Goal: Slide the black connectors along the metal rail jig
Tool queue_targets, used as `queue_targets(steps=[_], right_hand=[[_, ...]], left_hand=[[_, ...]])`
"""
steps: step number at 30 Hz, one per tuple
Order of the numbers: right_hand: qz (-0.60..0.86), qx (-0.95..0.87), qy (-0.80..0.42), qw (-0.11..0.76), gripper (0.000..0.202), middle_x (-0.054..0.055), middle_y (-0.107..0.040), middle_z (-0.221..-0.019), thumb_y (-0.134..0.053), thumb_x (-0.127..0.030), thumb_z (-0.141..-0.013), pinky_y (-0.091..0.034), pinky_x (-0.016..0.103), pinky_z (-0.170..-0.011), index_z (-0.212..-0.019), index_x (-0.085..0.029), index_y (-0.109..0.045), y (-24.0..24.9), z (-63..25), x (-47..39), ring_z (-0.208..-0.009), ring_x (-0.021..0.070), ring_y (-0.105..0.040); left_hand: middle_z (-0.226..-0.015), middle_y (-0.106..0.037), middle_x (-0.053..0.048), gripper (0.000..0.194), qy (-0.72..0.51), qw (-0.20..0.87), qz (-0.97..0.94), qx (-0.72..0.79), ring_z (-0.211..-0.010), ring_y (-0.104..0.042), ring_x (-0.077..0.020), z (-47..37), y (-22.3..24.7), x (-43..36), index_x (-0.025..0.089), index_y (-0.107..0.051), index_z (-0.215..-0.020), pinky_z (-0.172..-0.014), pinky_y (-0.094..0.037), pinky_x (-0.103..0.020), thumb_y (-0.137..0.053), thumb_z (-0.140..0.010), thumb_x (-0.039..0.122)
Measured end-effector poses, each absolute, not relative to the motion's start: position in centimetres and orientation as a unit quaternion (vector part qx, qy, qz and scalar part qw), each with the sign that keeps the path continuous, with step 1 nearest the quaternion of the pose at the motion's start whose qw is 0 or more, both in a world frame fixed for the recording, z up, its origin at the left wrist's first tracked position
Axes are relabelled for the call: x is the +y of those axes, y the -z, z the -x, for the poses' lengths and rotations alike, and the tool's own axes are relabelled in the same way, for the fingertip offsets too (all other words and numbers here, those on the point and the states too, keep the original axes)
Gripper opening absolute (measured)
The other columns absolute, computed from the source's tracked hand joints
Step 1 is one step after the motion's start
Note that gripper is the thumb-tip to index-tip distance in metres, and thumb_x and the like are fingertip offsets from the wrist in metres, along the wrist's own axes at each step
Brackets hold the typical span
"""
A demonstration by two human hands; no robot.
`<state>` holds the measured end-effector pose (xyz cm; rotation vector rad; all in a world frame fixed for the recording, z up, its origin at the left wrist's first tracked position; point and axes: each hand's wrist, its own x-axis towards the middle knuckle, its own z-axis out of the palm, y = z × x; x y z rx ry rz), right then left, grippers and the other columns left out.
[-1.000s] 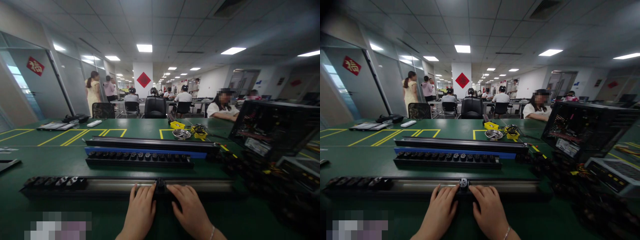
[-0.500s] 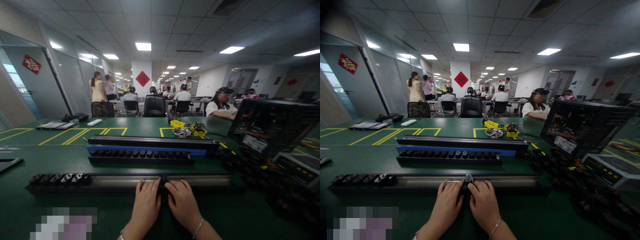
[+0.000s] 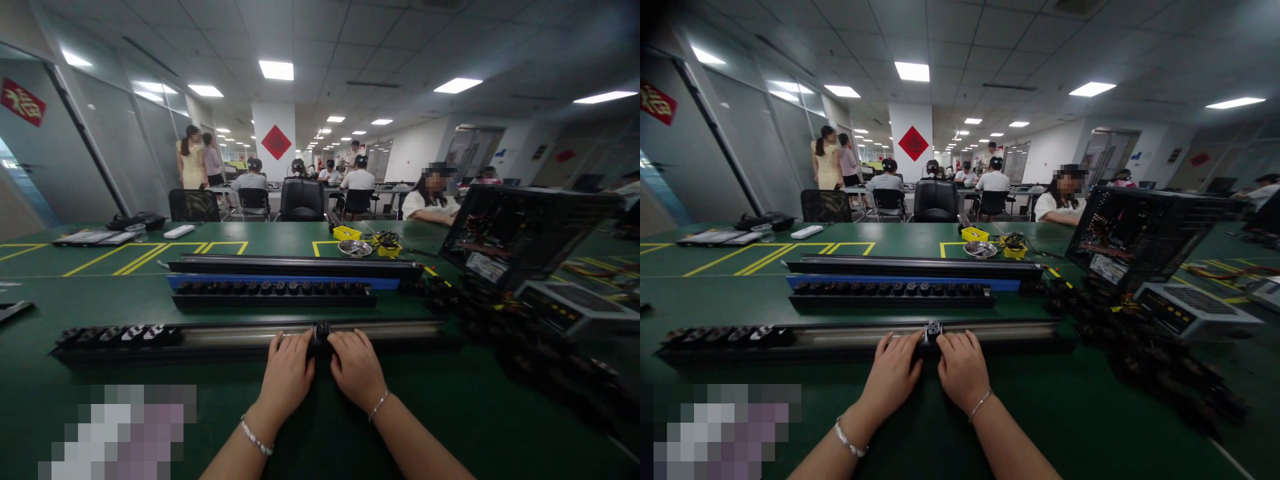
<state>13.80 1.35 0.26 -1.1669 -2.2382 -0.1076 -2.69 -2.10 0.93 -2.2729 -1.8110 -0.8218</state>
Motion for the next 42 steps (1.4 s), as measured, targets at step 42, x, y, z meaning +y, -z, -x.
queue_targets(steps=[42], right_hand=[[0.473,-0.835,0.061,0.274,0.034,0.005,-0.064,-0.097,-0.046,-0.007,-0.077,-0.037,0.036,-0.097,-0.105,-0.021,-0.059,-1.4,-17.4,1.5,-0.094,0.0176,-0.056]], left_hand=[[-0.106,-0.064,-0.002,0.035,0.274,0.054,0.753,-0.597,-0.105,-0.055,-0.0195,2.7,-1.3,-2.3,0.026,-0.052,-0.115,-0.108,-0.023,-0.049,-0.047,-0.081,0.019]])
